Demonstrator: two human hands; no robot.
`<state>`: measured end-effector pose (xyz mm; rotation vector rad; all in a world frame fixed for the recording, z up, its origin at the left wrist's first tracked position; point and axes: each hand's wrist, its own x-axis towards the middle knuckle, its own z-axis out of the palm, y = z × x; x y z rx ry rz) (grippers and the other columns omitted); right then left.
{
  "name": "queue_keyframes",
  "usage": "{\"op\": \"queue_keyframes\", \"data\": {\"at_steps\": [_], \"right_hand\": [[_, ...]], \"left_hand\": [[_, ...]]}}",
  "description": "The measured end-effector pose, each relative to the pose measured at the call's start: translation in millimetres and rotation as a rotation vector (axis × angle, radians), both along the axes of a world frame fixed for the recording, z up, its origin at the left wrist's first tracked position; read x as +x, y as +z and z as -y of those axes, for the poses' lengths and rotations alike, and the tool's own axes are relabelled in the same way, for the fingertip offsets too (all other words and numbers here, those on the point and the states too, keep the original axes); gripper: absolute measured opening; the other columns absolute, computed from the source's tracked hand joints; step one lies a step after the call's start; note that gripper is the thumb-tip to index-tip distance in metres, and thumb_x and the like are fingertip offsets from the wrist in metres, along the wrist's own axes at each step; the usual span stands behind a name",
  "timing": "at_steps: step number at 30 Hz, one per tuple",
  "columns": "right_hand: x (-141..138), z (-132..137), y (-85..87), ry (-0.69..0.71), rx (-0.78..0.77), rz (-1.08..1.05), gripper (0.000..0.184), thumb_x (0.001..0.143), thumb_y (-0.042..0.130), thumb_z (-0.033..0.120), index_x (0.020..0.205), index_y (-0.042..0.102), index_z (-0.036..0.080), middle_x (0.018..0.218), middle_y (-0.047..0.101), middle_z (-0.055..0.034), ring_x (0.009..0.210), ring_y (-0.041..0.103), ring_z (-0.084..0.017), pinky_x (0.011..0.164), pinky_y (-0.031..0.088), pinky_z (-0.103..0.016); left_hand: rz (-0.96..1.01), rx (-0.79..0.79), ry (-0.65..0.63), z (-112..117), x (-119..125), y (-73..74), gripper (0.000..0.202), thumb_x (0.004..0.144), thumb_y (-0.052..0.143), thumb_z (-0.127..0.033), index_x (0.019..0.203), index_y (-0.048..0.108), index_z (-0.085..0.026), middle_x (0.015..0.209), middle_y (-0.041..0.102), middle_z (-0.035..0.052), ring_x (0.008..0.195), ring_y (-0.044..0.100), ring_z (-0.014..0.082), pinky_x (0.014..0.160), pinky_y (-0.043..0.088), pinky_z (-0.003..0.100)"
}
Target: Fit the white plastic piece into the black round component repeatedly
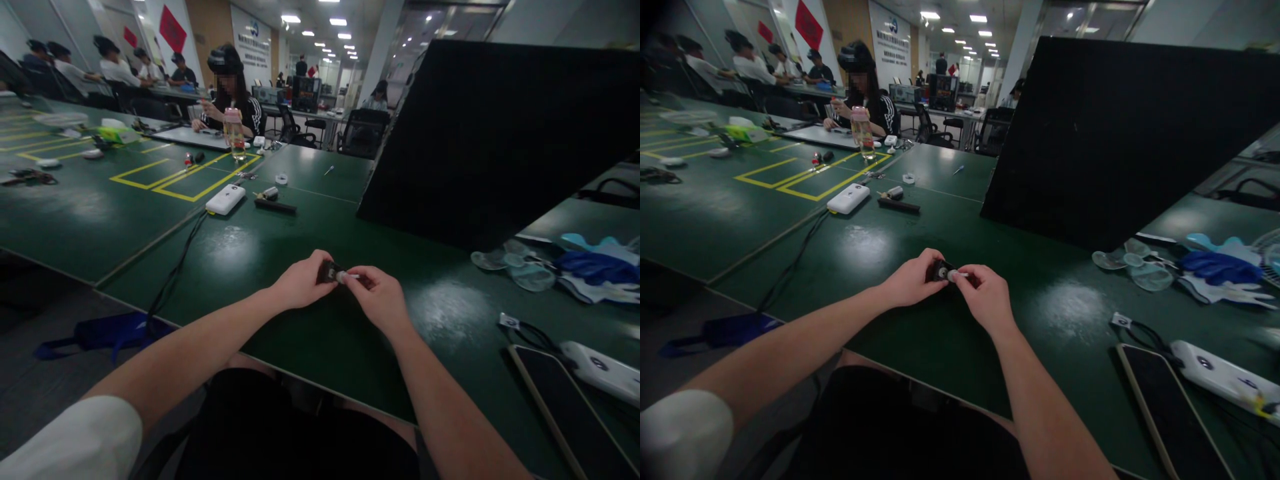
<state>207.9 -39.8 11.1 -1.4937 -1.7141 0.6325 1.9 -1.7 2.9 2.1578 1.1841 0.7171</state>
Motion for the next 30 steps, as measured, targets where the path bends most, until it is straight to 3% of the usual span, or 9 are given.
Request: {"op": "queue_keyframes", "data": {"at_steps": [3,7,13,16,20,22,24,27,30], "right_hand": [[1.8,-2.4,-2.3,-0.038,-0.055,-0.033,0.037,0.085,0.065,0.059,0.090,0.076,0.024,0.079,0.072,-0.0051,0.068,0.062,-0.021,0.061,0.046,-0.035],[7.3,-8.1,-6.9,-0.160,-0.082,-0.252,0.062,0.089,0.044,0.076,0.089,0.074,0.022,0.070,0.068,-0.0053,0.060,0.059,-0.019,0.058,0.043,-0.034],[17.8,-12.0,-4.7,-0.271,-0.068,-0.394,0.073,0.088,0.033,0.083,0.090,0.074,0.023,0.071,0.067,-0.0076,0.061,0.060,-0.020,0.056,0.044,-0.034],[19.4,-13.1,-4.1,-0.304,-0.102,-0.369,0.071,0.088,0.035,0.082,0.088,0.074,0.023,0.072,0.068,-0.0080,0.061,0.060,-0.020,0.055,0.045,-0.034],[19.7,-14.9,-6.3,-0.290,-0.110,-0.353,0.068,0.088,0.038,0.081,0.090,0.075,0.023,0.072,0.068,-0.0076,0.063,0.061,-0.022,0.055,0.045,-0.034],[19.5,-15.0,-6.5,-0.255,-0.115,-0.352,0.066,0.088,0.041,0.079,0.091,0.076,0.024,0.073,0.069,-0.0079,0.064,0.061,-0.022,0.054,0.046,-0.034],[19.1,-14.3,-5.3,-0.238,-0.130,-0.345,0.065,0.088,0.042,0.079,0.090,0.076,0.023,0.074,0.069,-0.0083,0.065,0.061,-0.022,0.054,0.046,-0.034],[18.9,-12.9,-2.3,-0.238,-0.156,-0.321,0.064,0.088,0.043,0.079,0.090,0.076,0.024,0.075,0.068,-0.0083,0.066,0.061,-0.023,0.055,0.047,-0.035],[20.2,-12.2,-0.7,-0.246,-0.170,-0.309,0.063,0.087,0.044,0.078,0.090,0.076,0.024,0.076,0.069,-0.0084,0.067,0.061,-0.023,0.056,0.048,-0.036]], "left_hand": [[0.004,-0.014,-0.003,0.5,-0.7,1.3,0.044,0.086,0.067,-0.038,0.122,0.046,-0.025,0.108,0.067,0.0062,0.091,0.068,0.0230,0.078,0.054,0.036],[0.023,-0.018,0.017,-0.5,0.1,-0.1,0.045,0.086,0.067,-0.035,0.125,0.046,-0.025,0.107,0.067,0.0061,0.089,0.068,0.0224,0.076,0.054,0.036],[0.023,0.012,0.051,-8.8,-14.9,-4.1,0.048,0.085,0.067,-0.037,0.127,0.049,-0.025,0.109,0.067,0.0066,0.092,0.067,0.0226,0.079,0.053,0.038],[-0.027,0.107,0.162,-16.1,-51.0,-4.3,0.046,0.082,0.069,-0.040,0.123,0.055,-0.023,0.115,0.065,0.0084,0.097,0.066,0.0234,0.086,0.053,0.040],[-0.154,0.273,0.377,-23.1,-119.5,2.2,0.046,0.077,0.070,-0.032,0.121,0.058,-0.021,0.134,0.058,0.0125,0.118,0.060,0.0281,0.103,0.048,0.043],[-0.262,0.337,0.368,-24.2,-149.0,10.7,0.047,0.075,0.068,-0.025,0.121,0.059,-0.022,0.142,0.055,0.0123,0.128,0.054,0.0304,0.113,0.038,0.047],[-0.384,0.370,0.277,-24.3,-170.5,21.5,0.046,0.074,0.066,-0.019,0.120,0.061,-0.024,0.141,0.057,0.0105,0.134,0.050,0.0321,0.119,0.026,0.053],[-0.500,0.376,0.168,-24.4,-191.2,35.8,0.048,0.070,0.063,-0.014,0.117,0.065,-0.026,0.136,0.062,0.0091,0.136,0.047,0.0337,0.120,0.016,0.059],[-0.496,0.379,0.298,-28.0,-206.1,38.3,0.050,0.070,0.063,-0.013,0.119,0.064,-0.025,0.137,0.061,0.0104,0.136,0.046,0.0350,0.119,0.018,0.059]]}}
